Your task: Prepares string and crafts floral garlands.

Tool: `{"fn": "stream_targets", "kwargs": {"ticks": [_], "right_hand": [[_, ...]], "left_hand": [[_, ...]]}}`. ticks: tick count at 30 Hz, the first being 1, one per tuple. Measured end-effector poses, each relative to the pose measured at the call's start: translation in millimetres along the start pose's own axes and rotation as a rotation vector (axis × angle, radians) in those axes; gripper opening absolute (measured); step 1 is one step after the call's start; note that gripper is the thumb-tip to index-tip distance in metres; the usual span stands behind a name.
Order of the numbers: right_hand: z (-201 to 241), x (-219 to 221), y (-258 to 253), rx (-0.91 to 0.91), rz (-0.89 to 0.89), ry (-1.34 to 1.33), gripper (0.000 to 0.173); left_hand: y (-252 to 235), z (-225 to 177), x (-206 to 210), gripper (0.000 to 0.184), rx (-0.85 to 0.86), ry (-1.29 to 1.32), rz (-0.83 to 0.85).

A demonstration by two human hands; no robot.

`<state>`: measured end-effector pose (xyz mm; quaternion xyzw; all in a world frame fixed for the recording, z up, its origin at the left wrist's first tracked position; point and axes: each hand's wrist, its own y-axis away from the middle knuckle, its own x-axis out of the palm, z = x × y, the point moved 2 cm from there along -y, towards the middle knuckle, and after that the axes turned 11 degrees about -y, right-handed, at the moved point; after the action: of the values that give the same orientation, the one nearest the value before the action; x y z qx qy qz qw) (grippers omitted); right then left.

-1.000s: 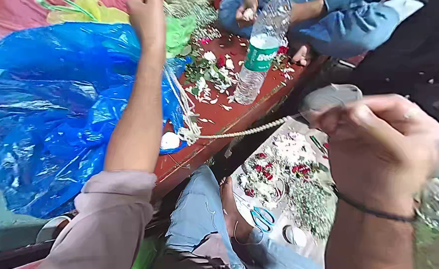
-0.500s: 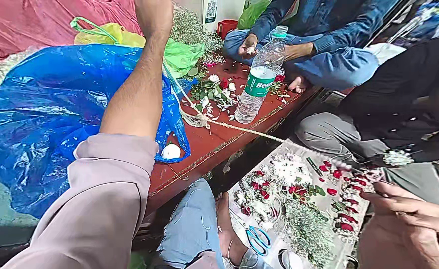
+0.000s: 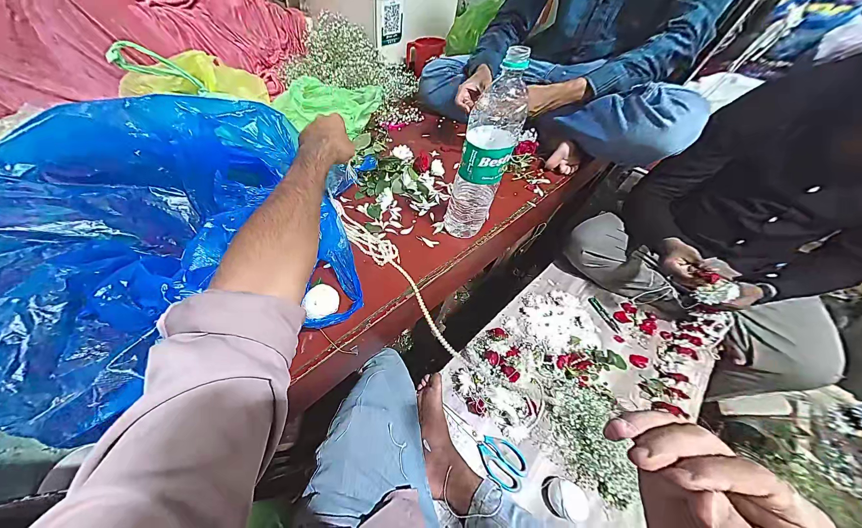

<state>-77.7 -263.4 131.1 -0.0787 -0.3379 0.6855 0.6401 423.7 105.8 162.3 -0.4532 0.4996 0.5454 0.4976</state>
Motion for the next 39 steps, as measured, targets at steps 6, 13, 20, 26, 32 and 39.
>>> {"fn": "stream_targets", "kwargs": {"ticks": [6, 13, 20, 26, 32, 39], "right_hand": [[-6, 14, 1, 0.048, -0.222, 0.104, 0.013], [-59, 24, -1, 0.198, -0.446, 0.200, 0.008], [-66, 23, 16, 0.392, -0.415, 0.330, 0.006], [-83, 33, 13, 0.439, -0.333, 0.340, 0.007], [-103, 30, 35, 0.506, -0.335, 0.283, 0.032], [-153, 47, 183, 1.109, -0.138, 1.099, 0.037]], "left_hand": [[118, -81, -68, 0.045, 0.110, 0.227, -0.261], [338, -157, -22, 0.029, 0.878, 1.050, 0.110], [366, -145, 65, 0.026, 0.925, 1.050, 0.189], [364, -142, 87, 0.010, 0.838, 1.246, 0.216], [368, -126, 108, 0.009, 0.668, 1.568, 0.360], [377, -101, 148, 0.009, 0.593, 1.416, 0.227]]}}
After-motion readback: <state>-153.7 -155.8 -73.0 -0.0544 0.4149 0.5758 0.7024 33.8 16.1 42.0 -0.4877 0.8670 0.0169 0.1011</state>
